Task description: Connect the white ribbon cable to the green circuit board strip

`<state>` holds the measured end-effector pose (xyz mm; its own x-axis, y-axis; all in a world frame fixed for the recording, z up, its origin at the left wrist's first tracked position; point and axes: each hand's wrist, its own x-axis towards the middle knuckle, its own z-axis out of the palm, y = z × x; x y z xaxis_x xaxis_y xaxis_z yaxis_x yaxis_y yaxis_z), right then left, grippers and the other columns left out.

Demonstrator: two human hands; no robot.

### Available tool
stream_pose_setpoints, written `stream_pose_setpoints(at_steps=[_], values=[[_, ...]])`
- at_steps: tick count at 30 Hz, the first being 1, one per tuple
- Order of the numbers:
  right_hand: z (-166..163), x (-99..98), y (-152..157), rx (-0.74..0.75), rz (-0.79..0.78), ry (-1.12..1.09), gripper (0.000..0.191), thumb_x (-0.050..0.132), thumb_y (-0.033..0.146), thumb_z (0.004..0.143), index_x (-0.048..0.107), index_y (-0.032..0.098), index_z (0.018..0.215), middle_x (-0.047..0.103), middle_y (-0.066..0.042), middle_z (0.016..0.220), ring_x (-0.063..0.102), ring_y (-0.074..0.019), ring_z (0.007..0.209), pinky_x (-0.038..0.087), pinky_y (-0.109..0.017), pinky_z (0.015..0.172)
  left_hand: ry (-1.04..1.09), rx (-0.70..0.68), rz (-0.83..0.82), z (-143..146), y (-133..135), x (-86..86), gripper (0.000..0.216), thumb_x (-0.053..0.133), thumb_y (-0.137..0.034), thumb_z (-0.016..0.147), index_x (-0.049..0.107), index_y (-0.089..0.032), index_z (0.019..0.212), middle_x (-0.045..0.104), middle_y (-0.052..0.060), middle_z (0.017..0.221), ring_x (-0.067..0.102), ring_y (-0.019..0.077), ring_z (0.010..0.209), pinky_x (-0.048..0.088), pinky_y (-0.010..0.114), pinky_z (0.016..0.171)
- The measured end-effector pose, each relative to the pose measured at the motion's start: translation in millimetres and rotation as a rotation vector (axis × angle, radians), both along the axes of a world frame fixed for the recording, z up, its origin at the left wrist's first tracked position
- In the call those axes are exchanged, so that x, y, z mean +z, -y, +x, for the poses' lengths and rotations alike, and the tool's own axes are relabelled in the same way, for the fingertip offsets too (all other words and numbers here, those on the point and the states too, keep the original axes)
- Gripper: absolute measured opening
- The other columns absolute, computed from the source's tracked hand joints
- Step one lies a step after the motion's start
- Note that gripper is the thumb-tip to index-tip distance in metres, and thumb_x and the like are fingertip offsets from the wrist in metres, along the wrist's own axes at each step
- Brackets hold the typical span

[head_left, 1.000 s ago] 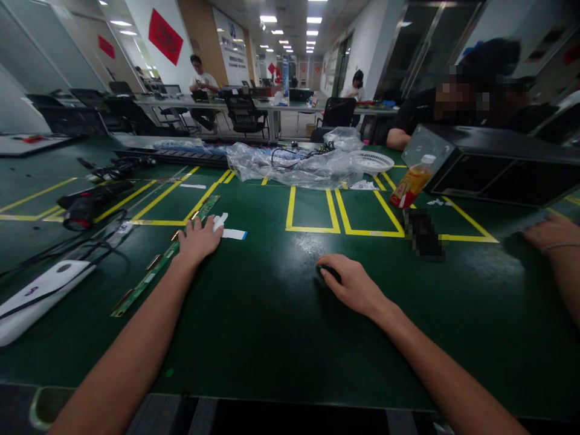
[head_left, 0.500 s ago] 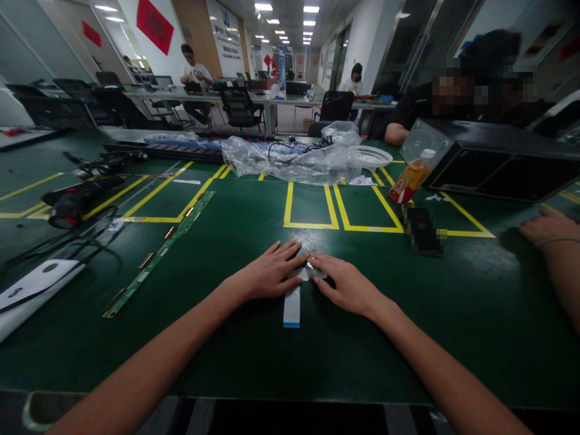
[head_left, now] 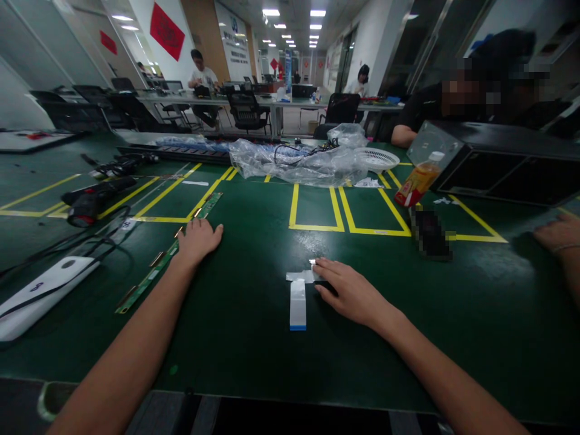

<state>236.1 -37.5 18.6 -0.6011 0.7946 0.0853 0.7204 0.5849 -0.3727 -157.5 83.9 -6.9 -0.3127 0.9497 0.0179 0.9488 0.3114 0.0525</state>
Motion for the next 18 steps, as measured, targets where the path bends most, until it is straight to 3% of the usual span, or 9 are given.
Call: stream_pose_setpoints(at_steps=[6, 10, 14, 18], values=[[0, -0.5, 2, -0.006, 0.008, -0.011, 0.050, 0.053, 0.036, 0.099, 0.052, 0.020, 0.147, 0.049, -0.011, 0.155, 0.043, -0.0273, 0.144, 0.037, -0.051, 0.119, 0.022, -0.007, 0.027, -6, -6, -5.8, 0.076, 0.028, -0.054, 0.098, 0.042, 0.003, 0.147, 0.037, 0.029, 0.156, 0.036, 0.0395, 0.145, 0.031, 0.058, 0.116], [-1, 1.3, 3, -0.001, -0.015, 0.008, 0.051, 0.054, 0.036, 0.099, 0.052, 0.018, 0.147, 0.049, -0.013, 0.154, 0.044, -0.0287, 0.143, 0.036, -0.054, 0.119, 0.034, -0.058, 0.017, -1, -6, -2.9, 0.076, 0.028, -0.056, 0.098, 0.044, 0.000, 0.147, 0.038, 0.025, 0.157, 0.035, 0.0407, 0.145, 0.029, 0.063, 0.115], [-2, 0.9, 3, 0.003, -0.019, -0.005, 0.052, 0.055, 0.037, 0.098, 0.052, 0.019, 0.147, 0.048, -0.013, 0.156, 0.042, -0.0293, 0.144, 0.035, -0.055, 0.119, 0.077, -0.321, -0.026, 33, 5, -0.2, 0.075, 0.029, -0.056, 0.100, 0.037, -0.004, 0.153, 0.031, 0.021, 0.162, 0.026, 0.0364, 0.151, 0.022, 0.062, 0.119], [-3, 0.1, 3, 0.010, -0.011, -0.008, 0.051, 0.057, 0.036, 0.097, 0.054, 0.020, 0.146, 0.050, -0.013, 0.154, 0.044, -0.0293, 0.143, 0.035, -0.054, 0.119, 0.154, -0.722, -0.058, 95, 36, 6.5, 0.071, 0.037, -0.056, 0.100, 0.036, -0.012, 0.155, 0.029, 0.016, 0.163, 0.024, 0.0300, 0.153, 0.017, 0.055, 0.123]])
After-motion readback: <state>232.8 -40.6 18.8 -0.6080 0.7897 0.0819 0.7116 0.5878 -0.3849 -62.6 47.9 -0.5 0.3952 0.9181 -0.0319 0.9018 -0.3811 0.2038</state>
